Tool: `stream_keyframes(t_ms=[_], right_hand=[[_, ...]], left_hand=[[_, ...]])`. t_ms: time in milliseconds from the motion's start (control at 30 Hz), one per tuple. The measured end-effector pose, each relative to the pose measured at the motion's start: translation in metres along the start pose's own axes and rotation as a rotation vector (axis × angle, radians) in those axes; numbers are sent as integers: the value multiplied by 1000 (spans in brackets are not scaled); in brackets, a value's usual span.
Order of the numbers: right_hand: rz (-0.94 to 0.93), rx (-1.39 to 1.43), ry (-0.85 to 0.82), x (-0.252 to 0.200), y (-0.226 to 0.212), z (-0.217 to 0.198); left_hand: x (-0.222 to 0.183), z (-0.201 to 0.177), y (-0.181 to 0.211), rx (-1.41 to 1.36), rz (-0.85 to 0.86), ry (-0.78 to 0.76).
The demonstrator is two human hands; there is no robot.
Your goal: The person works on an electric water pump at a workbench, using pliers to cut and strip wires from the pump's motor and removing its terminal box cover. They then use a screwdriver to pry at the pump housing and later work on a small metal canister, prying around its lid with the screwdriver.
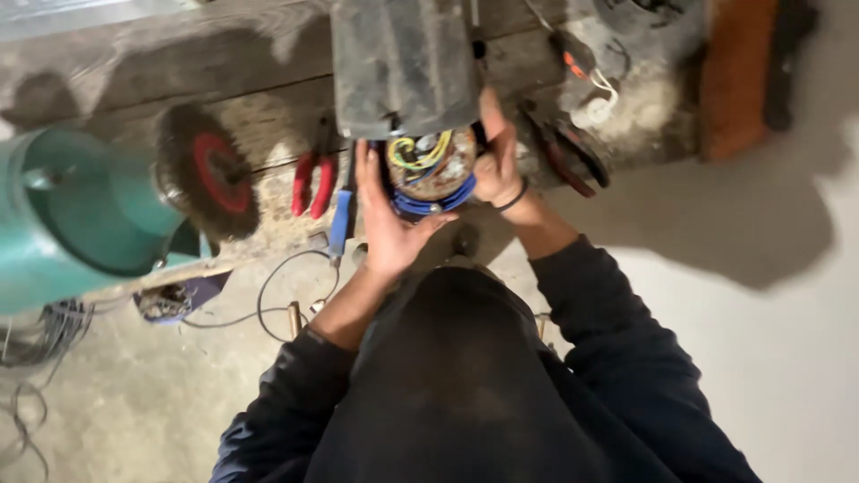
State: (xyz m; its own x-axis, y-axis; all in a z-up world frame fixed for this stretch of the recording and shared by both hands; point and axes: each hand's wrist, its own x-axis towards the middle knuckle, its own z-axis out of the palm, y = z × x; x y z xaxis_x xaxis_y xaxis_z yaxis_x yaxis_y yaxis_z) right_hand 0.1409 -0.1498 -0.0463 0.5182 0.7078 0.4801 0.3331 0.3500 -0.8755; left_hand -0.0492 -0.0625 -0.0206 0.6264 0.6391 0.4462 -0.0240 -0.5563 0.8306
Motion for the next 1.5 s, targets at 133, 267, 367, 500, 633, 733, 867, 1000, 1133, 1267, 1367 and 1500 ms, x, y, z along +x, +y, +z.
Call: stream_keyframes(t_ms=[133,267,367,500,633,733,867,1000,1133,1267,1367,1500], right_hand=[[76,98,-99,10,-20,-3],[78,-121,176,-24,-63,-2],[65,-148,263,-82,-77,-3],[334,-163,-24,-145,-104,4],[466,-170,-110,-140,-121,30],[480,-273,-289,-113,-150,53],[631,-230,-387,-108,-165,84],[543,-227,-237,-131,-174,123],[580,-405,-4,-176,-185,121],[955,-476,143,-224,-217,96],[941,-676,135,-219,-248,68],[1006,-949,151,-152,-299,50]], left_hand=[[5,-56,12,159,-36,-173],[-17,-95,4,671,-357,-313],[-30,-97,-15,821,-498,-436],[-45,-85,-41,814,-517,-530],[-53,-114,-6,494,-577,-522],[-85,-128,17,136,-891,-487],[-118,-120,27,-283,-443,-390],[-141,-97,12,84,-341,-765],[-91,-114,44,-46,-321,-1054],[-64,-130,43,-135,-10,-1174],[-33,-142,33,-156,193,-946],[28,-152,46,-156,184,-650]])
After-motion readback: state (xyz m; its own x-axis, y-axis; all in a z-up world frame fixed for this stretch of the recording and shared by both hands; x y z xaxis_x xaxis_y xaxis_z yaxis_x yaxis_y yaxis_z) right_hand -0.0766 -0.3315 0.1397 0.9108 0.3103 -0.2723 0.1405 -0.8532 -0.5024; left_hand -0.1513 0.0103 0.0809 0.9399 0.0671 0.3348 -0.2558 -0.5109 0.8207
